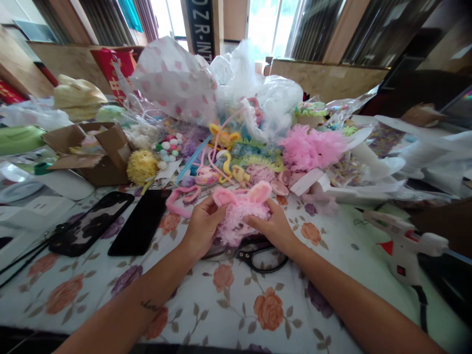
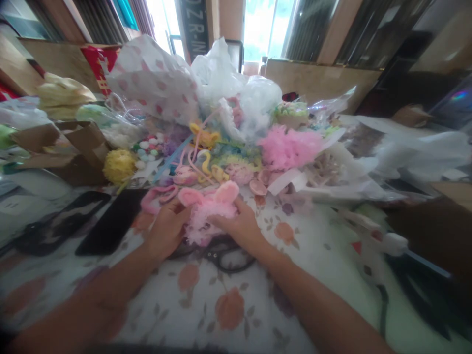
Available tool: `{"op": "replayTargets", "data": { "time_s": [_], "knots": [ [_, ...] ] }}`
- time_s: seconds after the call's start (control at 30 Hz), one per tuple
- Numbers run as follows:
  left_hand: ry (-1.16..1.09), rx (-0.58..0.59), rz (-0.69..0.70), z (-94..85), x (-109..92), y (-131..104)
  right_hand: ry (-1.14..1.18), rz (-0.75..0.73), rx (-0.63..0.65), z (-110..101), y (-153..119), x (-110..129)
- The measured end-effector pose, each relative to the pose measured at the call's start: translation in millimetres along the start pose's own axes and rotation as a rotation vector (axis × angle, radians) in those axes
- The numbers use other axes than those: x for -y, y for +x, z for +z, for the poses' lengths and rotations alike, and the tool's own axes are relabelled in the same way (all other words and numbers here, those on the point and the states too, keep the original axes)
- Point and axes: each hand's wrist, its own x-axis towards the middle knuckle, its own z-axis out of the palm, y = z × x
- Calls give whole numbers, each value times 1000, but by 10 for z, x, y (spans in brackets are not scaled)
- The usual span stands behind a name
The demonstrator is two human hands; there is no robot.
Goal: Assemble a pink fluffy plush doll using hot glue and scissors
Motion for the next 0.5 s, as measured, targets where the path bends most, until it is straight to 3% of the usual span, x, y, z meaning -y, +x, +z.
{"op": "replayTargets", "data": {
  "time_s": [0.5],
  "knots": [
    [13,-11,2,3,1,2,-11,38,-20,-2,5,17]
  ]
}}
